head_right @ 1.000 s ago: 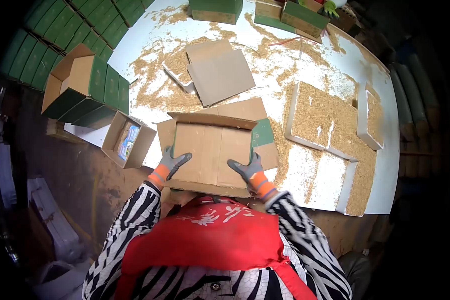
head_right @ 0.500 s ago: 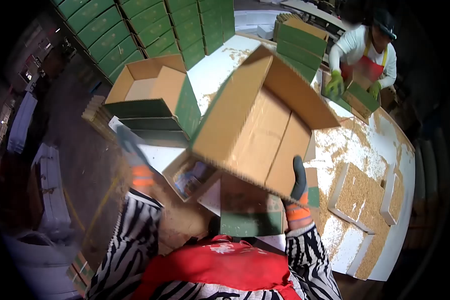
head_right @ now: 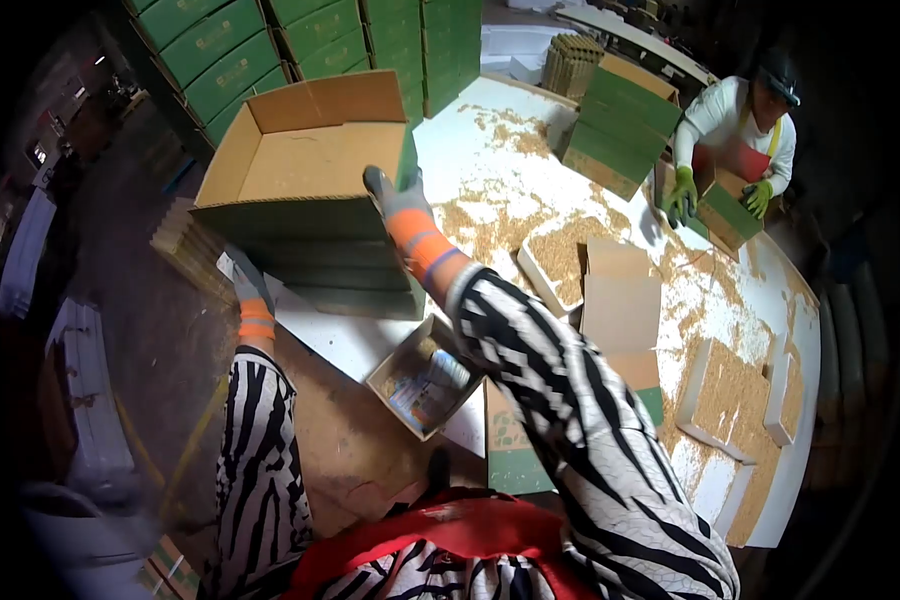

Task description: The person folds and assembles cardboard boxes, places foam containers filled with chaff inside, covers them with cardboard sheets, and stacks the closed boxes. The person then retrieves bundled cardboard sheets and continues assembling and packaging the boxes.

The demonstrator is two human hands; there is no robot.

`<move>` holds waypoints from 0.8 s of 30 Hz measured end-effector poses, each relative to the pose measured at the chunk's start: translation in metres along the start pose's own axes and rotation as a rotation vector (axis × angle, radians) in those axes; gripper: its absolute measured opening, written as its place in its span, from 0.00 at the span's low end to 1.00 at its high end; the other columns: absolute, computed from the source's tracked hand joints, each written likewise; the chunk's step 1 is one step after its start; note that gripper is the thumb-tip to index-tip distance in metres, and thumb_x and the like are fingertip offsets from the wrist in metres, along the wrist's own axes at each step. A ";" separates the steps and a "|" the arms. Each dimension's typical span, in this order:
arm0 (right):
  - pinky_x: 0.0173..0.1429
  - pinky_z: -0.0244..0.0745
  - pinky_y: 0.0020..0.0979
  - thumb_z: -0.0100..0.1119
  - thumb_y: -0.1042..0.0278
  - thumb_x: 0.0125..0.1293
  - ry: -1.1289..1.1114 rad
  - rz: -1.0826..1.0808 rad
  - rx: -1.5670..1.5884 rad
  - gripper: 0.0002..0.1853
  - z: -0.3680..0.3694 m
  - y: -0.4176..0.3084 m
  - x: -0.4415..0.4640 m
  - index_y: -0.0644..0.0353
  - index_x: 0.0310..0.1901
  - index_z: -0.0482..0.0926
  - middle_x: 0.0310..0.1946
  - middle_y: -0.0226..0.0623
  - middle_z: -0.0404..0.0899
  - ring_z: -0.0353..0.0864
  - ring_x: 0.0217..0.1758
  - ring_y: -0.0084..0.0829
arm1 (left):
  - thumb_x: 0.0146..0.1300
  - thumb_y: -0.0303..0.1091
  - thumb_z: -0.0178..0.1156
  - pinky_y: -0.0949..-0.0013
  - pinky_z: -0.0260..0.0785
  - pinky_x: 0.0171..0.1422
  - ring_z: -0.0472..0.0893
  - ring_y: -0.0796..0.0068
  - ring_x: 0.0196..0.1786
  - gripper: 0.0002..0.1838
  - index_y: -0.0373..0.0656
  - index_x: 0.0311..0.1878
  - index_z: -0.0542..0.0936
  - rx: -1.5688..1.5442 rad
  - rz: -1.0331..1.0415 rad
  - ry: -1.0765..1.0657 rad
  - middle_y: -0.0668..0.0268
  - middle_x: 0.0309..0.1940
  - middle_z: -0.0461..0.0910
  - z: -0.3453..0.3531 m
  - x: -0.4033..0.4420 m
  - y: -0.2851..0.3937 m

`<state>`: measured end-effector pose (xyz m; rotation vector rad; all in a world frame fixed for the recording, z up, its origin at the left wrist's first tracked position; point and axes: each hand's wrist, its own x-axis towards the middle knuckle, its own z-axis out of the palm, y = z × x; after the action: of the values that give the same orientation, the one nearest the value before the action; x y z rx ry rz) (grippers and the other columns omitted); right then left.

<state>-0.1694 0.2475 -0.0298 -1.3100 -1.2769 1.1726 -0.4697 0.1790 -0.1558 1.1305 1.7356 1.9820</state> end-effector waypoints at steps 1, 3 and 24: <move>0.71 0.58 0.38 0.61 0.31 0.54 0.005 0.007 0.088 0.55 0.010 0.011 0.006 0.65 0.71 0.52 0.66 0.59 0.63 0.61 0.70 0.54 | 0.76 0.47 0.38 0.69 0.54 0.71 0.65 0.61 0.66 0.29 0.30 0.67 0.64 0.152 0.068 0.002 0.53 0.65 0.67 -0.008 0.012 -0.036; 0.70 0.58 0.38 0.58 0.32 0.57 -0.157 -0.128 0.083 0.51 -0.009 0.020 0.010 0.61 0.72 0.54 0.65 0.59 0.64 0.62 0.69 0.53 | 0.76 0.44 0.38 0.68 0.55 0.71 0.66 0.58 0.65 0.27 0.30 0.66 0.65 0.501 0.208 -0.028 0.50 0.66 0.66 -0.036 0.052 -0.114; 0.69 0.64 0.38 0.72 0.48 0.46 0.647 0.336 -1.006 0.52 -0.478 0.275 -0.311 0.60 0.71 0.56 0.64 0.52 0.68 0.66 0.67 0.51 | 0.62 0.30 0.61 0.59 0.46 0.78 0.49 0.55 0.76 0.41 0.37 0.74 0.50 -0.007 -0.416 -0.441 0.52 0.73 0.51 0.150 -0.532 0.063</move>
<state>0.3352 -0.0706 -0.2421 -2.4470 -1.1760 0.1531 0.0028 -0.0786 -0.2981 1.0059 1.5672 1.3716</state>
